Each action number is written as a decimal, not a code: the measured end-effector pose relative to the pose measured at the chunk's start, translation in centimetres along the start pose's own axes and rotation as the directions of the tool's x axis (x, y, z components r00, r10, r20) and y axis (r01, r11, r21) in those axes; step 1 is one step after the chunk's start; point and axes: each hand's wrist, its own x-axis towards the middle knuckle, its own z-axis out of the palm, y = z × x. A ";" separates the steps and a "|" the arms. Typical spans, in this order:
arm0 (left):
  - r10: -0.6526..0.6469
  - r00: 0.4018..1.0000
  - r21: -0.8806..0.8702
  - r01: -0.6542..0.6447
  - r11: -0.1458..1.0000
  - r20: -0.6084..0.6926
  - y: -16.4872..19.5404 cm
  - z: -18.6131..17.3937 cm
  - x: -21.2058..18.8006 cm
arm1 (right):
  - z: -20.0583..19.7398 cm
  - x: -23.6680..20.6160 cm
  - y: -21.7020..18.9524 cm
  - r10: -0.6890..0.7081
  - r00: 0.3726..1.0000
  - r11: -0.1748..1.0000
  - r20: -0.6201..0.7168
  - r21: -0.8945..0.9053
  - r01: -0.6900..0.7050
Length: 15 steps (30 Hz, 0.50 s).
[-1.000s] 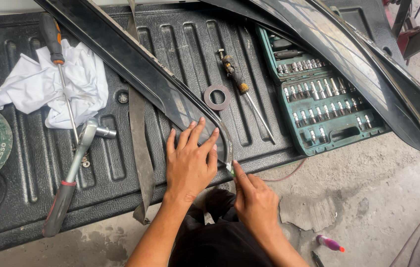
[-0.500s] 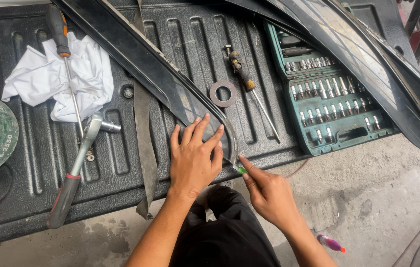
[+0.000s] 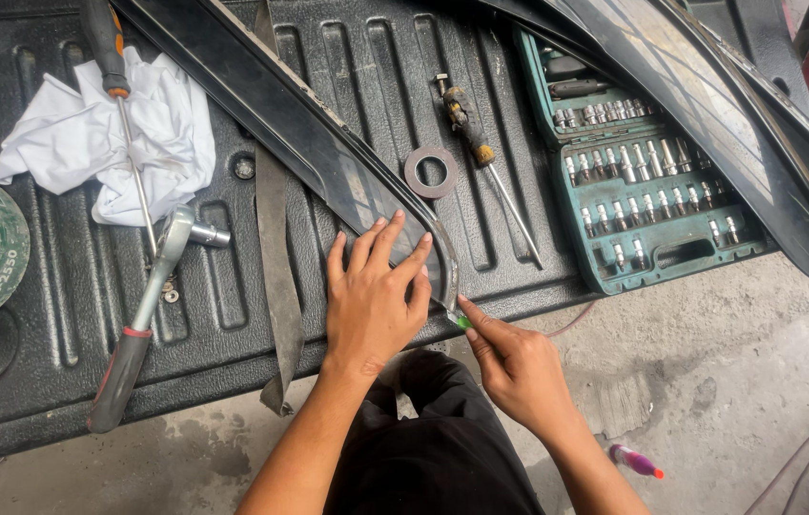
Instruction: The person uses a green utility knife to carefully trim the edge of a long black plastic car molding piece placed on a truck bed liner. They hold the molding with one hand and guide the knife along the edge with the other, removing small strips of material.
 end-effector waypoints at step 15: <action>0.011 0.999 0.001 -0.011 1.000 0.031 -0.1 -0.1 0.0 | -0.8 0.5 -0.5 0.204 0.968 0.974 0.144 -0.132 -0.185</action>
